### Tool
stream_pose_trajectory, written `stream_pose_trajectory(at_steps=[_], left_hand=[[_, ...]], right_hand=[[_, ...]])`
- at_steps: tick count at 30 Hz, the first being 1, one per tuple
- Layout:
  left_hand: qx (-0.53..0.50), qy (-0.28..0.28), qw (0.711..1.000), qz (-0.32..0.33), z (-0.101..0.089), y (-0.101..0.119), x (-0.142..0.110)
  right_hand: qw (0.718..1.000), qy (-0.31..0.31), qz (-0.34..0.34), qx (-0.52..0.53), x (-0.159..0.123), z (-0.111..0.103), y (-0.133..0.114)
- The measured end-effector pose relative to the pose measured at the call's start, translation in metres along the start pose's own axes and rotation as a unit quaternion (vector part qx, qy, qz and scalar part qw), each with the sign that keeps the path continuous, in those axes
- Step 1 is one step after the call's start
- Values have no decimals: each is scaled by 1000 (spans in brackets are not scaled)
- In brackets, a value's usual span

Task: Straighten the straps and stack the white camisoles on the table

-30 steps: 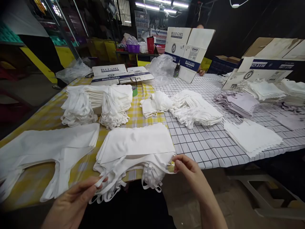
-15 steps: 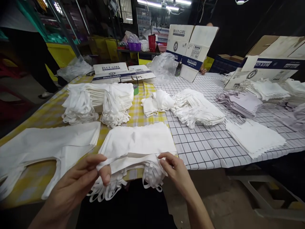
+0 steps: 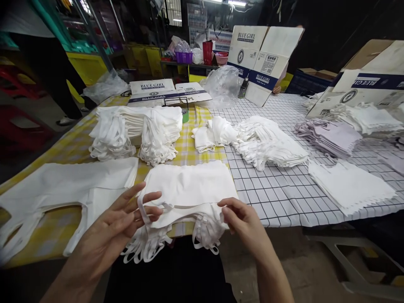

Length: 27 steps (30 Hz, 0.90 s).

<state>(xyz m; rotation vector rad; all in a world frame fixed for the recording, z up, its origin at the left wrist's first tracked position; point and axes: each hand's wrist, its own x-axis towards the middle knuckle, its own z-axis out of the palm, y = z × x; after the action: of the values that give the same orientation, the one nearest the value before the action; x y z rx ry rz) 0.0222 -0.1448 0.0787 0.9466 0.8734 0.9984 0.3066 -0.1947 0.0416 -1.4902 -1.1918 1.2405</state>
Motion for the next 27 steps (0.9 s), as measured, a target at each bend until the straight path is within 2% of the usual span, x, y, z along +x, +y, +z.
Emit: stream_pose_trajectory(at_steps=[3,5,6,8,10,12,13,14,15,17,19,21,23,25,27], left_hand=[[134,55,989,-4,4,-6,-5],[244,87,966,16,4,-12,-10],[306,107,945,42,3,-15,-13],[443,153,874,128,0,-20,-18],[565,191,768,234,-5,-24,-23],[641,208,673,304,-8,-27,-28],[664,220,643,312,-9,-27,-29],[676,240,628,302,-9,-26,-31],[678,265,626,278,-9,-25,-32],[657,313,656,200,-11,-23,-34],[600,311,728,115,-15,-20,-35],[519,248,816,48,-21,-19,-34],[419,177,891,17,-25,-19,-32],[319,128,939,-7,-25,-20,-30],[239,101,965,-29,-21,-20,-30]], right_hand=[[997,47,-14,65,-13,-16,-5],[994,61,-20,89,-20,-24,-6],[993,70,-23,94,-22,-27,-6],[991,92,-30,92,-25,-31,-3],[990,113,-32,79,-26,-33,0],[988,135,-33,61,-26,-34,4],[987,147,-34,52,-27,-35,5],[985,162,-37,45,-27,-35,7],[983,176,-41,43,-27,-36,8],[978,197,-47,49,-28,-37,11],[976,202,-50,68,-29,-38,13],[975,197,-52,90,-30,-39,14],[975,186,-58,108,-32,-40,14],[975,174,-64,118,-33,-40,13],[977,163,-69,121,-34,-40,11]])
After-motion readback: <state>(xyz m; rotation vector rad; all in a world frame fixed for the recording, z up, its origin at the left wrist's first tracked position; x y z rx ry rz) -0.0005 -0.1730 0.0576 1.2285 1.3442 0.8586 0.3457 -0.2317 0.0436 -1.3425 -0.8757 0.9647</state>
